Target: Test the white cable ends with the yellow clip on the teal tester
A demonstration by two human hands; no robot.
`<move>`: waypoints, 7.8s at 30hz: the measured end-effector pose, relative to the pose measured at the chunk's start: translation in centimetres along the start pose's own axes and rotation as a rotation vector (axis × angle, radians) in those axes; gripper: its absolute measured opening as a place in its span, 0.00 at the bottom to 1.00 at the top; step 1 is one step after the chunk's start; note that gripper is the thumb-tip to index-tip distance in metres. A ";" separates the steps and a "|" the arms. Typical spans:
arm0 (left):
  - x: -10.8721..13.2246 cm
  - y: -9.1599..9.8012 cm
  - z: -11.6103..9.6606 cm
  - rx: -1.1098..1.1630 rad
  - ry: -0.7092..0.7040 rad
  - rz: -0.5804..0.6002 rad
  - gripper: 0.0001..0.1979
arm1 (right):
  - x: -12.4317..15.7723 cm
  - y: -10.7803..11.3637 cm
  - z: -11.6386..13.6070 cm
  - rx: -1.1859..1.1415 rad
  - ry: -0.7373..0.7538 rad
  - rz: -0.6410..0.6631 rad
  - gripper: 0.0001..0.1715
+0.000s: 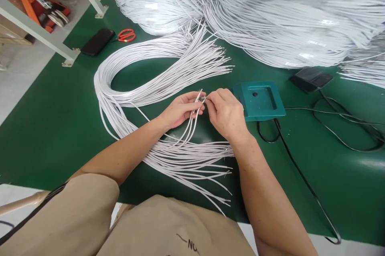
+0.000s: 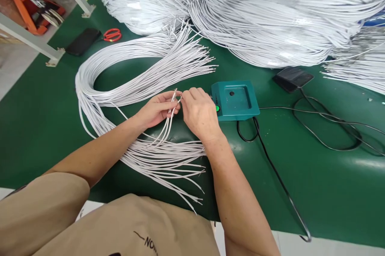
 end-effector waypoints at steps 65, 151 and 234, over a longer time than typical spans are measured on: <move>-0.7 2.0 0.2 -0.223 -0.079 0.071 0.20 | 0.1 -0.7 0.6 -0.610 -0.499 0.581 0.16; -1.4 1.5 0.8 -0.334 -0.152 -0.104 0.21 | -1.2 -0.1 -2.4 0.314 0.042 0.182 0.13; 0.3 0.1 0.2 -0.286 -0.237 0.001 0.35 | -0.7 -0.8 0.8 -1.477 -0.770 0.202 0.16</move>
Point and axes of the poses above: each hand's wrist, its own x-axis away from the middle knuckle, its own y-axis out of the back of the hand, z = x × y, the point moved 1 cm from there along -x, towards the middle knuckle, and after that the axes turned 4 degrees about -y, right-handed, at the moved point
